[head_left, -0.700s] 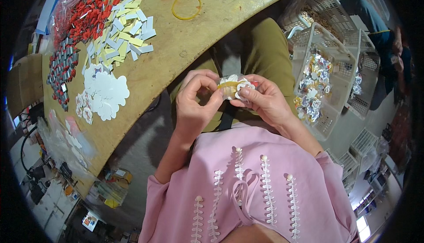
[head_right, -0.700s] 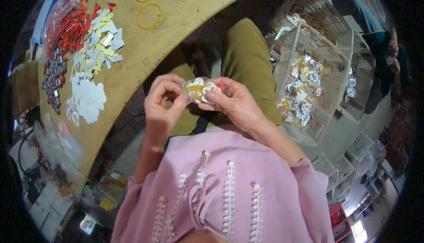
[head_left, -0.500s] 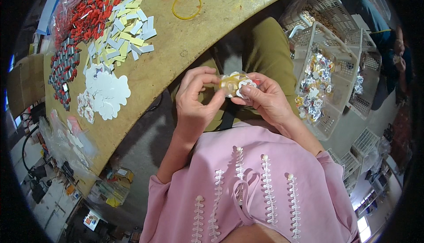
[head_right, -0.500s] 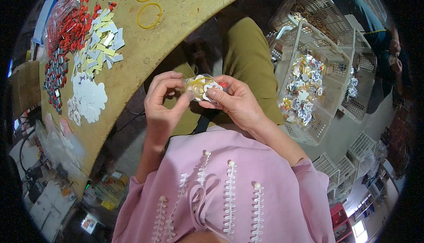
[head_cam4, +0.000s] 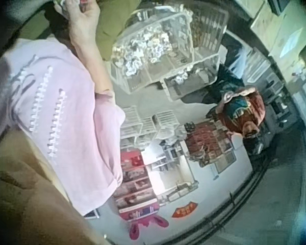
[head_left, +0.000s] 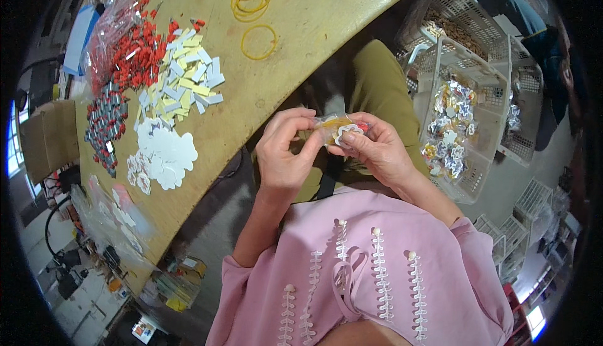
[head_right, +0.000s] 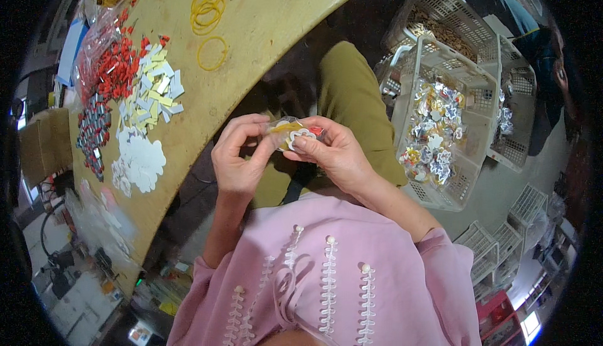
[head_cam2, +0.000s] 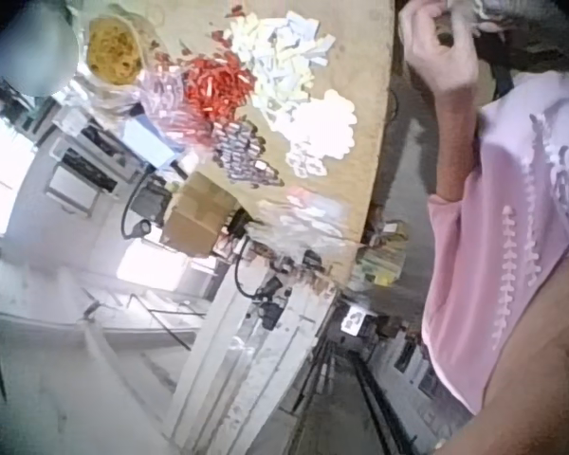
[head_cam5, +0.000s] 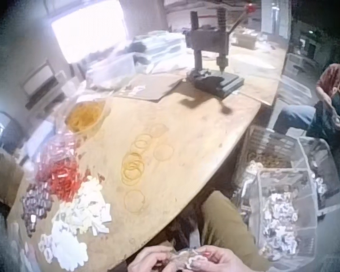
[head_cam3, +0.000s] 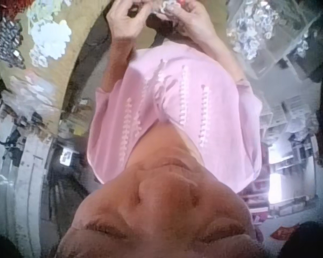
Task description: The person assembles small craft kits by placing a white cutout, a yellow rubber band, and a red clip into a clear plastic bag. They then place the completed kits into a white basket.
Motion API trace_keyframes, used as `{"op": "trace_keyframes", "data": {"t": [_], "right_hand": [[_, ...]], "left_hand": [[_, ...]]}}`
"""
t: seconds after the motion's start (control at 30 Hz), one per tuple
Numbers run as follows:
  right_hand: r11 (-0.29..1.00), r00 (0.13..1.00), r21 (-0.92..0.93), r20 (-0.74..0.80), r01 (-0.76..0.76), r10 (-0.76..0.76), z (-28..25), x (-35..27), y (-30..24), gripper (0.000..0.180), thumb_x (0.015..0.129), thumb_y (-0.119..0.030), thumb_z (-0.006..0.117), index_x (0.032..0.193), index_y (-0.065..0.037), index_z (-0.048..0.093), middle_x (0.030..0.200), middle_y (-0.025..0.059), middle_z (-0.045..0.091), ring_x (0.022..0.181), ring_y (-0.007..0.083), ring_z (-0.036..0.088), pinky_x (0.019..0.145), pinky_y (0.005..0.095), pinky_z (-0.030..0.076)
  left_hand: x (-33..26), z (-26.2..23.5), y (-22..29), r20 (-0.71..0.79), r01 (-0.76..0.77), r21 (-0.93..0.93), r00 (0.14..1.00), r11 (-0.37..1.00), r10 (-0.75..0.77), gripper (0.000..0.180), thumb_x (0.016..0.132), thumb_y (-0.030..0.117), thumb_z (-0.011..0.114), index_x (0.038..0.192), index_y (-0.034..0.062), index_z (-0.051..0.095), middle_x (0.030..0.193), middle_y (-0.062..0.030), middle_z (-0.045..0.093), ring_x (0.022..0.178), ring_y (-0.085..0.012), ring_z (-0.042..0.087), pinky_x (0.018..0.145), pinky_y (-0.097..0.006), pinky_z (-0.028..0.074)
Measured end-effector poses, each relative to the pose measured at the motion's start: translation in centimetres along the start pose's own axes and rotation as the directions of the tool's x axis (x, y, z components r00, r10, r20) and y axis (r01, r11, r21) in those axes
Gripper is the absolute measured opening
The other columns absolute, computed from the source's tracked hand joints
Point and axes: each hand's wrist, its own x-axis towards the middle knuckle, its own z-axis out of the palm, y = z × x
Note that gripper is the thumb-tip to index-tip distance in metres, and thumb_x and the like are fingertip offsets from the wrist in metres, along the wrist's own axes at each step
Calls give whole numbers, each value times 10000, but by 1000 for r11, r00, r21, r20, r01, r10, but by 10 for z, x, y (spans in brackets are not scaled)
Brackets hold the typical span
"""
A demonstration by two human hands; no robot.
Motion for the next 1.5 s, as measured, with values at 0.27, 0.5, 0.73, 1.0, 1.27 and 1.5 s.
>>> {"op": "trace_keyframes", "data": {"t": [0.27, 0.5, 0.73, 1.0, 1.27, 1.5], "right_hand": [[990, 991, -47, -3, 130, -130, -2, -2, 2, 264, 958, -76, 570, 1202, 15, 531, 1145, 124, 627, 1015, 176, 640, 919, 338, 555], [989, 988, 44, -66, 141, -138, 1, -2, -3, 249, 954, -66, 573, 1186, 17, 538, 1136, 114, 632, 1007, 170, 640, 914, 339, 558], [963, 987, 234, -110, 137, -113, 4, 3, -7, 243, 937, -39, 587, 1158, 28, 514, 1106, 133, 624, 970, 184, 652, 860, 316, 589], [939, 997, 335, -40, 82, -73, 10, 3, -19, 316, 941, -93, 590, 1222, 30, 515, 1163, 124, 614, 1034, 186, 636, 889, 340, 581], [899, 999, 436, 1, 46, -52, 1, 3, -20, 333, 947, -115, 580, 1249, 0, 497, 1153, 116, 605, 1043, 196, 632, 919, 398, 566], [906, 999, 421, -33, 45, -34, 0, 7, -19, 265, 935, -75, 597, 1180, -8, 525, 1123, 113, 616, 1008, 197, 645, 868, 360, 590]], "left_hand": [[12, 9, 17, -71, 12, 139, 998, 990, -2, 134, 756, 23, 725, 873, 22, 659, 971, -89, 685, 842, -196, 671, 652, -296, 546], [16, 12, 24, -95, -80, 151, 991, 985, 95, 106, 776, -25, 692, 870, 2, 651, 947, -107, 677, 782, -190, 681, 629, -280, 587], [21, 11, 30, -150, -184, 237, 963, 954, 223, 110, 797, -60, 654, 898, -20, 634, 964, -121, 668, 769, -135, 660, 621, -263, 573], [25, 11, 33, -157, -415, 256, 873, 873, 462, 203, 767, -70, 651, 949, 17, 626, 969, -132, 655, 828, -243, 644, 682, -286, 529], [21, 9, 30, -76, -186, -167, 982, 968, 175, 117, 931, -6, 509, 1048, -1, 503, 1010, -155, 676, 842, -189, 668, 759, -283, 522], [26, 6, 42, -5, -27, -389, 1000, 921, 27, 115, 1024, 79, 387, 1114, 9, 378, 1031, -179, 661, 887, -178, 662, 762, -266, 513]]}}
